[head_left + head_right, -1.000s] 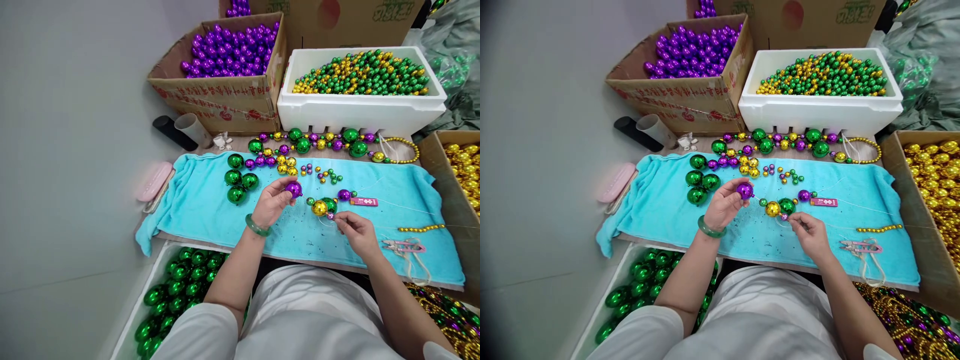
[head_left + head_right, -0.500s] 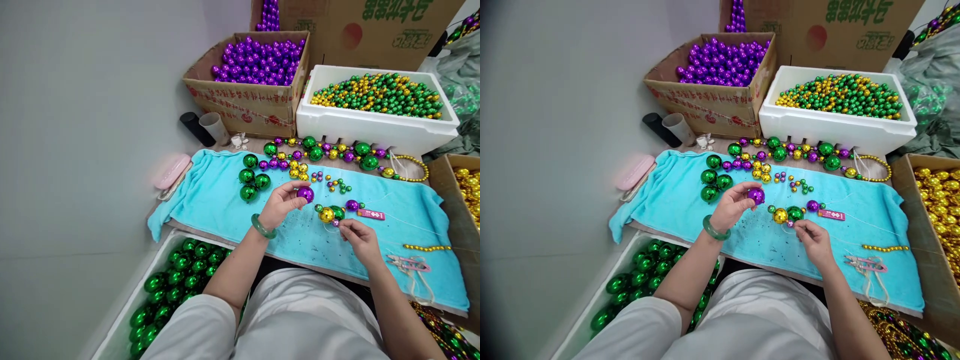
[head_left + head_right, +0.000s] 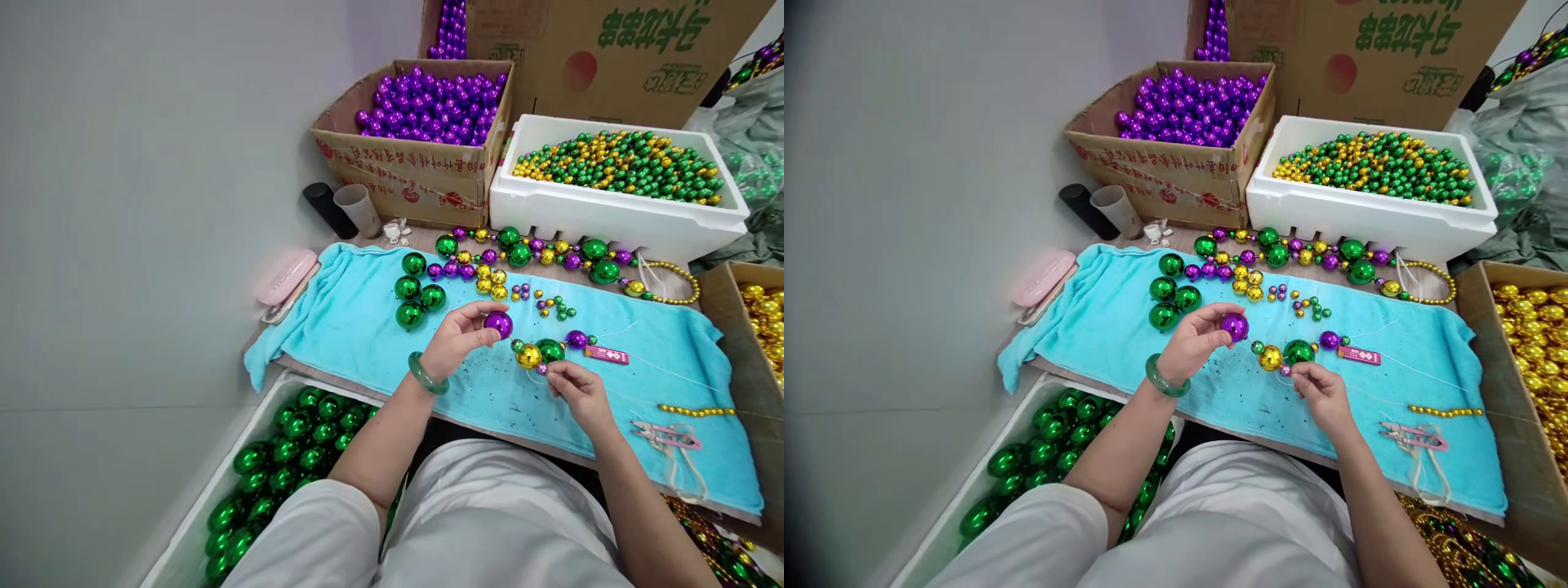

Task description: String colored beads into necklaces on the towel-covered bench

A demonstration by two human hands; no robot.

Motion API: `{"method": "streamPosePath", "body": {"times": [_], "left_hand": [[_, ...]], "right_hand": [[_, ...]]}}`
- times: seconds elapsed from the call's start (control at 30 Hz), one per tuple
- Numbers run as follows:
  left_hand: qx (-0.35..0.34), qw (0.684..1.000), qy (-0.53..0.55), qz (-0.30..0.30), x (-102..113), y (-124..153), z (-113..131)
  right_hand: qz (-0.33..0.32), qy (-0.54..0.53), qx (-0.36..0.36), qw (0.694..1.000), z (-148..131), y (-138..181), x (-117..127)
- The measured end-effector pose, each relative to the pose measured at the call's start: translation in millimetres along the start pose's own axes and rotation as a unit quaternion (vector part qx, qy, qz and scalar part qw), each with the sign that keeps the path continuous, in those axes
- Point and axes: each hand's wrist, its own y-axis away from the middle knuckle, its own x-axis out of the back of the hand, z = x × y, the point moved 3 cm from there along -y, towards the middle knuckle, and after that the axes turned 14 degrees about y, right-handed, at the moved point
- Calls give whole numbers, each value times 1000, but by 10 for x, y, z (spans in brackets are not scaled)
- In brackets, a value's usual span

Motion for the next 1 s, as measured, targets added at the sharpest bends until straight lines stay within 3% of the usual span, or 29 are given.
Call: {"method": "streamPosePath", "body": {"times": [0.13,0.33,0.5,0.77,1.0], "left_hand": [[9,999,44,-12,-18,18,-12],[28,988,150,-1,-22,64,-86],[70,977,202,-10,-3,92,-154],[-10,998,68,7,-10,127,-104],[9,996,73,42,42,139,-168]], "right_hand": [[3,-6,-13,1000,-40,12,-50],[-53,-87,-75,992,-15,60,-175],[-86,-127,-81,985,80,82,-264],[-48,-57,-60,995,-158,79,-212],[-17,-95,-56,994,-221,77,-293]]}}
